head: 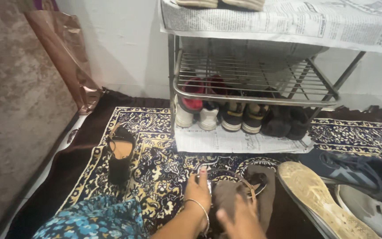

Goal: The person sits on the floor and wipes a pair of black high-heeled shoes with a brown cloth. They clean the exterior, sole, and heel of each shoe, then fasten the ankle straps before placing the shoes on the floor.

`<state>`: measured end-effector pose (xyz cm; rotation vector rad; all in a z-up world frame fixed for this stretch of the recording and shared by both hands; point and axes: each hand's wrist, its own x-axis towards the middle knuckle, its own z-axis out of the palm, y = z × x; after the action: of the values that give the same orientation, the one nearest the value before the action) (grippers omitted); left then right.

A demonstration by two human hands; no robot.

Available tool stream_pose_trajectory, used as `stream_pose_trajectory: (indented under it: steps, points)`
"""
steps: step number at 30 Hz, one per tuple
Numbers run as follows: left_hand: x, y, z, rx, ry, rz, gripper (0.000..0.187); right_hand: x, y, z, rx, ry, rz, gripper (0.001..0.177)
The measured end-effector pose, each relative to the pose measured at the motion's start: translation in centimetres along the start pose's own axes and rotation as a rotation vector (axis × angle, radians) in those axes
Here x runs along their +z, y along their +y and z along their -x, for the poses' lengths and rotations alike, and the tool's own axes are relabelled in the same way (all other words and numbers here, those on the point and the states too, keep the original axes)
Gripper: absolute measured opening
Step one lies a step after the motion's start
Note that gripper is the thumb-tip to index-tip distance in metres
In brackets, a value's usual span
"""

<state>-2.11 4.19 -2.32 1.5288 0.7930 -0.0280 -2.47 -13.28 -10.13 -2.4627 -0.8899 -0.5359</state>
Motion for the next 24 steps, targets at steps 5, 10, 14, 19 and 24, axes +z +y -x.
stream_pose_trajectory:
  steps: [5, 10, 14, 19, 24]
  points:
    - [-0.3, 0.4, -0.7, -0.099, 0.014, 0.07, 0.064, -0.9, 6.1, -0.3, 0.392, -0.331, 0.182, 0.079]
    - [-1.3, 0.3, -1.4, -0.195, 0.032, 0.065, 0.066, 4.9, 3.0, 1.1, 0.141, -0.371, 0.071, 0.072]
    - [-1.2, 0.2, -1.7, -0.169, 0.027, 0.05, 0.066, 1.5, 2.5, -0.4, 0.276, -0.54, 0.246, 0.057]
    - [-0.9, 0.2, -2.2, -0.149, 0.008, 0.119, 0.066, -2.4, 6.3, -1.4, 0.495, -0.521, 0.396, 0.046]
    - [-0.9, -0.4, -2.1, -0.138, 0.036, -0.012, 0.064, 3.9, 5.2, 1.6, 0.092, -0.272, -0.119, 0.056]
